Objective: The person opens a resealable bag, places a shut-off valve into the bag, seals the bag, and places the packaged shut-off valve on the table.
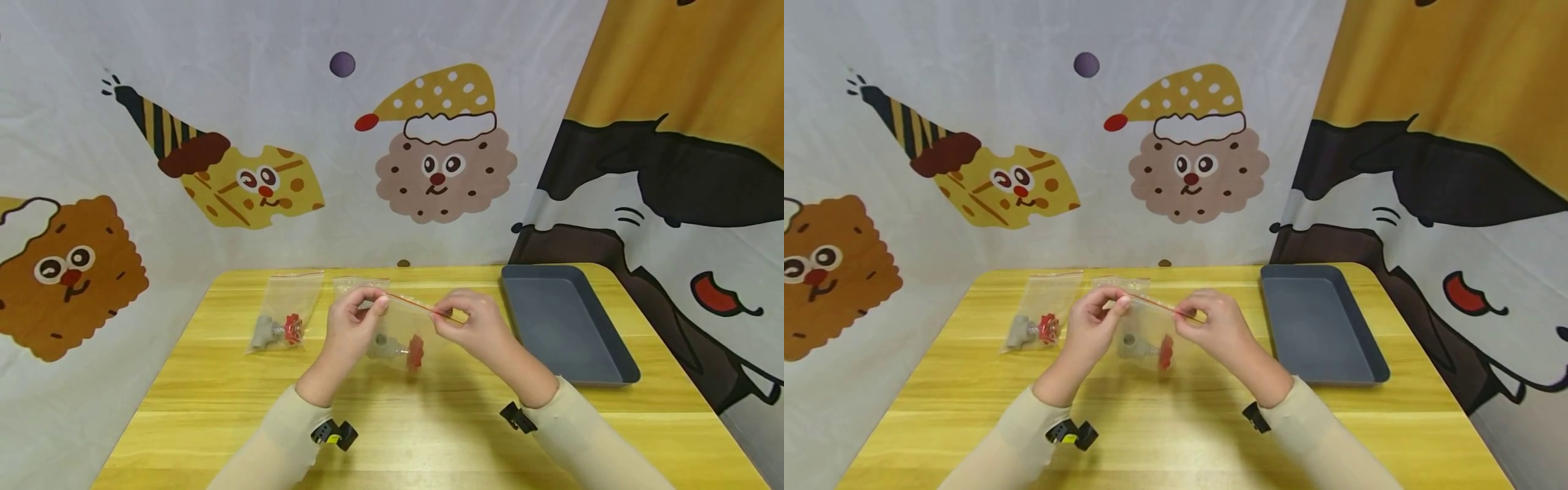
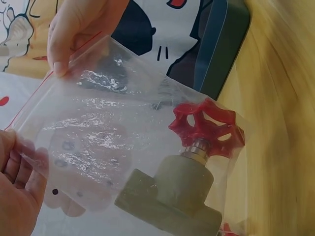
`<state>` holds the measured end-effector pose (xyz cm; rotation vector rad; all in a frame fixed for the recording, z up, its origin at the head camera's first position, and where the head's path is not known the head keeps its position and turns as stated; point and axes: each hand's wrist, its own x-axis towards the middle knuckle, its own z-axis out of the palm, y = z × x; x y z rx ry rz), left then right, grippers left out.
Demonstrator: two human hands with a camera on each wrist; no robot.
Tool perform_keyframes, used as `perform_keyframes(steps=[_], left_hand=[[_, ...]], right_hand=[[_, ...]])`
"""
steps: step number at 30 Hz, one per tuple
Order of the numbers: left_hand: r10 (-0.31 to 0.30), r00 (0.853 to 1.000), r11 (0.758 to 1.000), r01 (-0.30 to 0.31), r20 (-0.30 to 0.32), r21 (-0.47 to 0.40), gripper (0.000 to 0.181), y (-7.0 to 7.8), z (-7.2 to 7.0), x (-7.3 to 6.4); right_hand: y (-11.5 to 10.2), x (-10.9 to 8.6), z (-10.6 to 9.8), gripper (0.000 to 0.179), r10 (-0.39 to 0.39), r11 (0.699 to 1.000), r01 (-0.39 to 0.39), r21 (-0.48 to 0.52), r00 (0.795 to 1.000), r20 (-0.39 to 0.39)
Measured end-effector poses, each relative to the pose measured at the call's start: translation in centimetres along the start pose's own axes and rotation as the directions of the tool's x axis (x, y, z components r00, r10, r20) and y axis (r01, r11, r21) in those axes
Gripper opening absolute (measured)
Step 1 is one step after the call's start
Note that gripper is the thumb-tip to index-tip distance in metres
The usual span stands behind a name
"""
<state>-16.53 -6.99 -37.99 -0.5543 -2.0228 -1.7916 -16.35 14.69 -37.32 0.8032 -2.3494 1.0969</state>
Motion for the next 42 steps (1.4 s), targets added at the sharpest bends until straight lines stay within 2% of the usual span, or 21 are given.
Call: perform_keyframes(steps=[2, 10, 16, 18, 25, 32, 42], left_hand=[[-0.008, 1.000, 1.000, 0.008, -0.015, -0.006, 0.007, -0.7, 0.0, 0.0], [0.022, 1.000, 0.999, -0.023, -0.023, -0.045, 0.012, -1.2, 0.0, 0.0], [-0.007, 0.999, 0.999, 0.005, -0.053, -0.041, 0.008, -1.5, -0.1, 0.0], [-0.019, 0.998, 0.999, 0.016, -0.055, -0.046, 0.007, -1.3, -0.2, 0.1], [-0.028, 0.999, 0.999, 0.026, -0.040, -0.046, 0.007, 1.1, -0.1, 0.2], [-0.051, 0.998, 0.997, 0.049, -0.046, -0.054, 0.009, 1.2, 0.0, 0.2], [-0.052, 0.998, 0.997, 0.049, -0.038, -0.061, 0.010, 1.2, 0.1, 0.1]], right_hand=[[0.1, -0.1, -0.1, 0.011, -0.005, 1.000, 0.005, -0.002, 1.000, -0.010], [0.9, -0.6, -0.5, 0.012, -0.027, 0.999, 0.026, -0.034, 0.999, -0.041], [1.6, -1.0, -0.8, 0.017, -0.033, 0.998, 0.029, -0.054, 0.998, -0.059], [1.8, -1.2, -0.8, 0.019, -0.028, 0.998, 0.025, -0.055, 0.998, -0.062], [2.3, -1.6, -1.1, 0.018, -0.034, 0.998, 0.030, -0.053, 0.997, -0.070], [2.9, -2.2, -1.7, 0.019, -0.028, 0.997, 0.022, -0.077, 0.996, -0.084], [3.2, -2.8, -2.3, 0.021, -0.020, 0.994, 0.010, -0.106, 0.996, -0.092]])
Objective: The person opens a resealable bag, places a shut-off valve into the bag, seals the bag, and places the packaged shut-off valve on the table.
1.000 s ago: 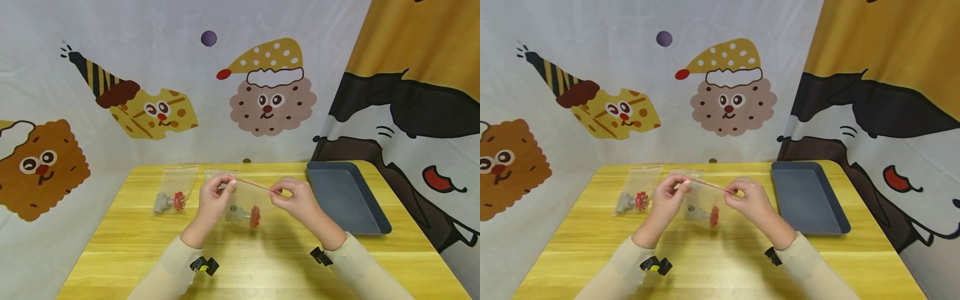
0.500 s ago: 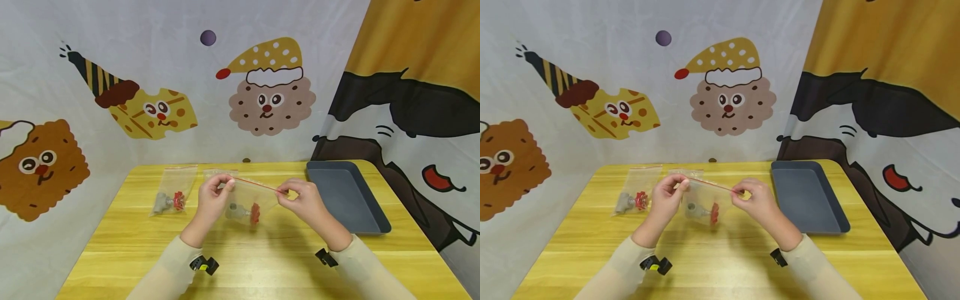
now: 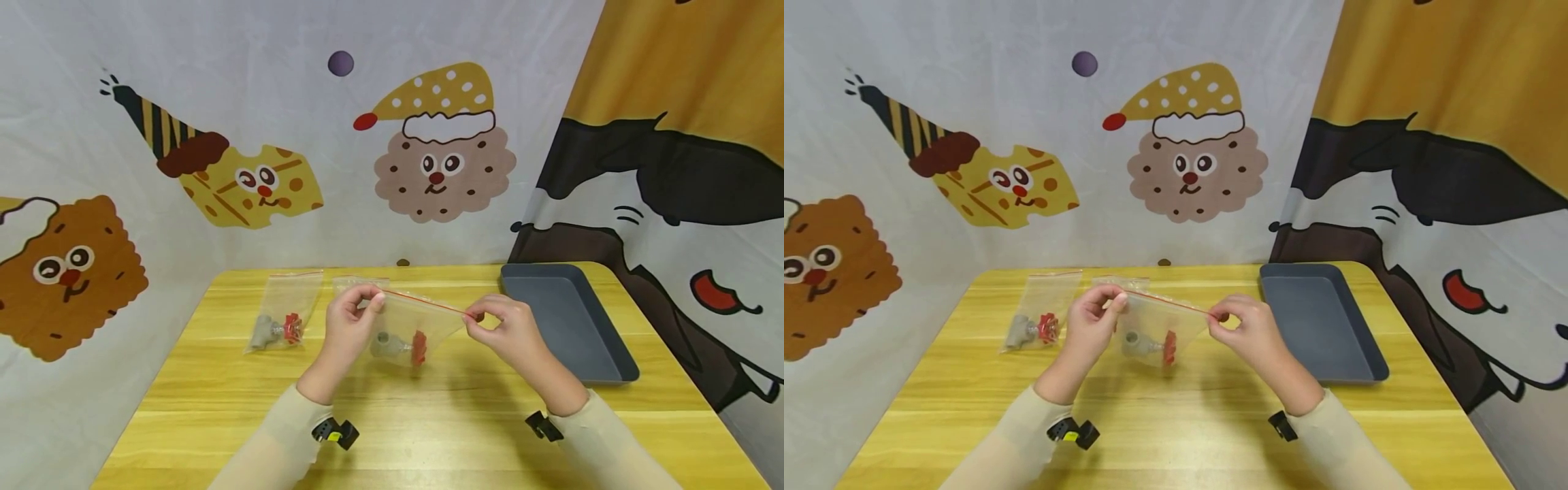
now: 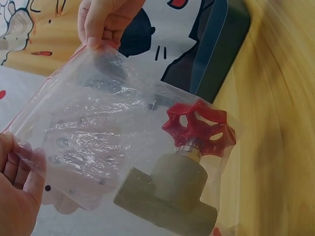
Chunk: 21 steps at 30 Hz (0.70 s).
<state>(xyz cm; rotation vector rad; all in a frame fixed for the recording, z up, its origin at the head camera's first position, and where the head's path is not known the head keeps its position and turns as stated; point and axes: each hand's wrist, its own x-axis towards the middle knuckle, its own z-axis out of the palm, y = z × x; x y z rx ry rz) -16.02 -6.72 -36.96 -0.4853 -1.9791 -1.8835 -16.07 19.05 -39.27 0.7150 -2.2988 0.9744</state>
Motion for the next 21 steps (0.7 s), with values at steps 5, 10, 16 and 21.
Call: perform_keyframes(steps=[5, 10, 16, 21], left_hand=[[-0.013, 1.000, 1.000, 0.013, -0.002, -0.003, 0.010, 0.02, 0.07, 0.02], [-0.022, 1.000, 1.000, 0.022, -0.002, 0.004, 0.010, -0.07, 0.10, 0.02], [-0.047, 0.999, 0.999, 0.047, 0.001, 0.004, 0.010, -0.25, 0.14, -0.08], [-0.064, 0.998, 0.998, 0.064, -0.003, 0.005, 0.009, -0.52, 0.16, -0.12]], right_hand=[[0.03, -0.12, -0.24, 0.020, 0.004, 1.000, -0.004, -0.016, 1.000, -0.002], [0.17, -0.30, -0.43, 0.020, 0.013, 1.000, -0.013, -0.017, 1.000, 0.000], [0.48, -0.46, -0.57, 0.019, 0.003, 1.000, -0.003, -0.018, 1.000, 0.001], [0.65, -0.48, -0.55, 0.019, -0.002, 1.000, 0.002, -0.019, 1.000, -0.001]])
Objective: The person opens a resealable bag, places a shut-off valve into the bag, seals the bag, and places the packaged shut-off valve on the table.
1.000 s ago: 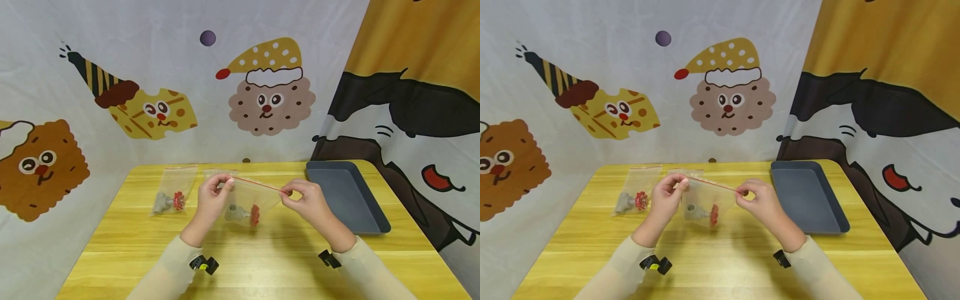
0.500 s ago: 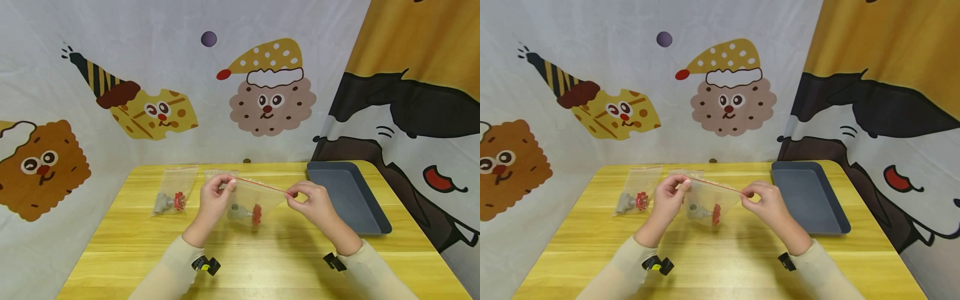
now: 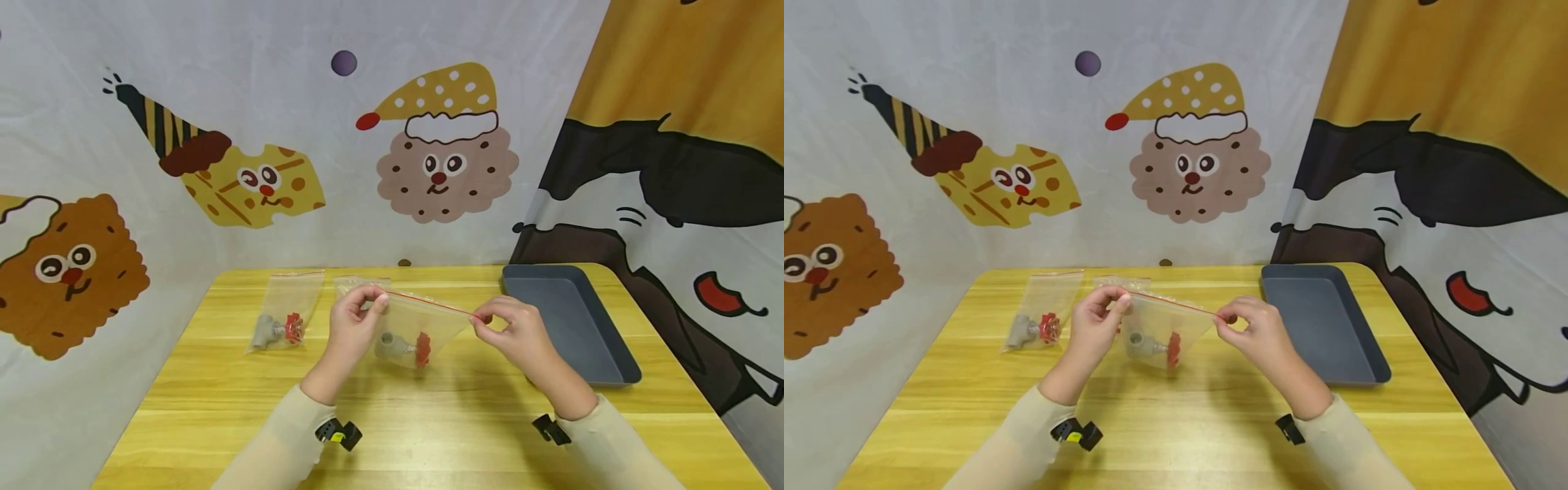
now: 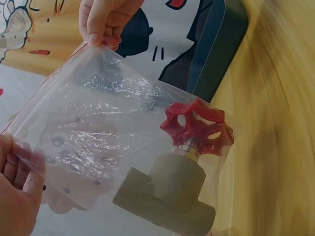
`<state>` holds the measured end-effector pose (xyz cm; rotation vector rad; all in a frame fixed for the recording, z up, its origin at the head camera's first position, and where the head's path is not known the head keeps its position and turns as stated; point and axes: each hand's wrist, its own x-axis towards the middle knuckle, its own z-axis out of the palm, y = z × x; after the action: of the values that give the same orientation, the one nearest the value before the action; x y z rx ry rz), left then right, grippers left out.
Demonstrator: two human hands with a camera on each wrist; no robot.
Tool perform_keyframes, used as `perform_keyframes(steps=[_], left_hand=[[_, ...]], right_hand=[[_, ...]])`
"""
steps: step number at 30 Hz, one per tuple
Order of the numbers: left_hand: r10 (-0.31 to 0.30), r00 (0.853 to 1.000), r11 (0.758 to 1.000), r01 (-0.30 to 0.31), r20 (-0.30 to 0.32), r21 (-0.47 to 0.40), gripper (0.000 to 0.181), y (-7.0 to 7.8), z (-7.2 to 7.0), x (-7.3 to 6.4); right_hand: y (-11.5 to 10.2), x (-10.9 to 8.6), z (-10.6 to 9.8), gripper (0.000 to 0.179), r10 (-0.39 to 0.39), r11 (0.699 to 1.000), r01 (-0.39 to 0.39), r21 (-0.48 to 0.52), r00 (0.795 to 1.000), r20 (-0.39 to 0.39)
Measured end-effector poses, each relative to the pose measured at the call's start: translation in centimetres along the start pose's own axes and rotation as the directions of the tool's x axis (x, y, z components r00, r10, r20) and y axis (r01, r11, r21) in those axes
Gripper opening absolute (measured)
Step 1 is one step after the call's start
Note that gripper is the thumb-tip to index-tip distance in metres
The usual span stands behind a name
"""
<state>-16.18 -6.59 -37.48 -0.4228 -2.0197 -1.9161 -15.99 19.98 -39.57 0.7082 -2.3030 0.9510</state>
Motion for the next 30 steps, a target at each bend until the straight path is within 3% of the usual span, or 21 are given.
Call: perform_keyframes(steps=[2, 10, 22, 30], left_hand=[[0.009, 1.000, 1.000, -0.009, 0.001, -0.002, 0.009, -0.1, 0.0, 0.0], [0.040, 0.999, 0.999, -0.040, 0.004, -0.031, 0.009, -2.8, 0.3, 0.4], [0.057, 0.997, 0.998, -0.057, 0.048, 0.001, 0.013, -2.7, 1.1, 0.2], [0.033, 0.997, 0.999, -0.034, 0.070, 0.019, 0.012, -2.5, 1.2, 0.3]], right_hand=[[0.0, 0.0, 0.0, 0.019, -0.013, 1.000, 0.013, -0.004, 1.000, -0.007], [0.1, -0.2, -0.2, 0.015, -0.058, 0.998, 0.058, -0.039, 0.998, -0.008], [0.6, -0.7, -0.6, 0.016, 0.037, 0.992, -0.039, -0.118, 0.999, -0.014], [1.6, -1.2, -1.5, 0.022, 0.127, 0.978, -0.116, -0.174, 0.990, 0.058]])
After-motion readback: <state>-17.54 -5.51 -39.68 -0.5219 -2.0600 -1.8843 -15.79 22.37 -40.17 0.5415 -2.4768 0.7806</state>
